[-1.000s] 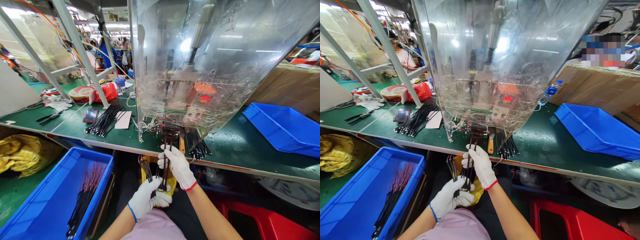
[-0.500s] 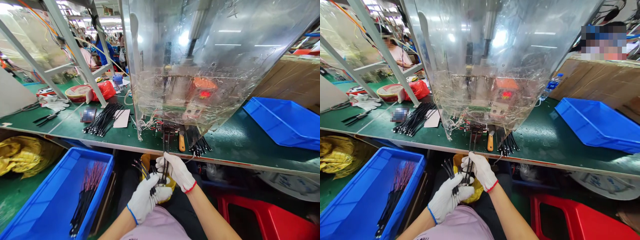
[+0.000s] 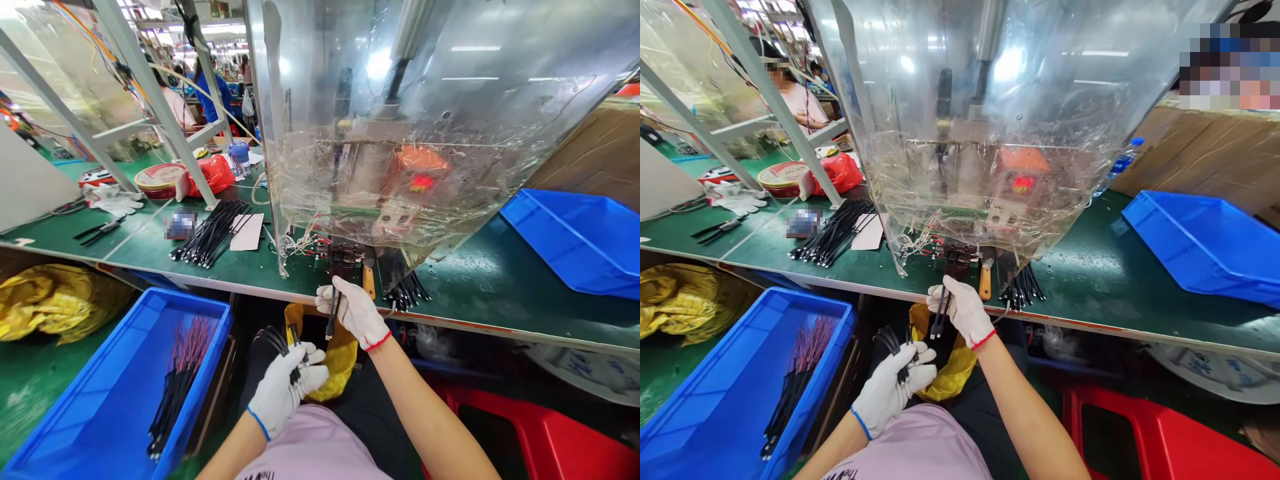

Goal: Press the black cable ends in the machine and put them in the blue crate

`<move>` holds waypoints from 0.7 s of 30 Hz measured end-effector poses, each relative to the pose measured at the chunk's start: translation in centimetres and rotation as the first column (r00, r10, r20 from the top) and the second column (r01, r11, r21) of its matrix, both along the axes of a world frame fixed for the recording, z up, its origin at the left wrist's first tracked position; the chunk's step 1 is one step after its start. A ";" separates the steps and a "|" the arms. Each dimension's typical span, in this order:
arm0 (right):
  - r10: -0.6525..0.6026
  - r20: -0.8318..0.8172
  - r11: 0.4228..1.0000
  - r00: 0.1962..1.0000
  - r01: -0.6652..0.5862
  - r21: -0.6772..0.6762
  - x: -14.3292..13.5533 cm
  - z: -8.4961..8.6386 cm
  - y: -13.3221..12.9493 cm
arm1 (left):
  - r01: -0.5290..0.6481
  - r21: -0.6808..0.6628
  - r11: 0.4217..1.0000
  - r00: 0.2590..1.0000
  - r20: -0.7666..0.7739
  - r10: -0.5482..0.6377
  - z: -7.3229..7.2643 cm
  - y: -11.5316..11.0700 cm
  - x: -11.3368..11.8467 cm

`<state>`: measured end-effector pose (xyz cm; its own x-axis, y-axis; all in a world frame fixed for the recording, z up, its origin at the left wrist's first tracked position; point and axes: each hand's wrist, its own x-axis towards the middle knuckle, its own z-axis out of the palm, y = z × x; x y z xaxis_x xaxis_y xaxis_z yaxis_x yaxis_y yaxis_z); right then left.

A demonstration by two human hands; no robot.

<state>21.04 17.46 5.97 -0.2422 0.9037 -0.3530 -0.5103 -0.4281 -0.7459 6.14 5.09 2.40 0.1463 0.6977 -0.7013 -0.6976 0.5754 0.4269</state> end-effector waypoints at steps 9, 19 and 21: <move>-0.012 -0.004 0.999 1.000 0.012 -0.031 0.0 0.7 0.7 | -0.004 0.007 1.000 1.000 -0.005 0.004 -0.5 0.5 -0.4; -0.054 0.012 0.996 0.998 0.055 -0.072 -0.2 1.1 0.9 | 0.021 0.051 0.998 0.996 0.084 -0.025 -1.4 0.3 -0.4; -0.043 0.003 0.997 0.999 0.044 -0.066 -0.4 1.0 1.0 | 0.031 0.049 0.998 0.996 0.083 -0.035 -1.5 0.3 -0.5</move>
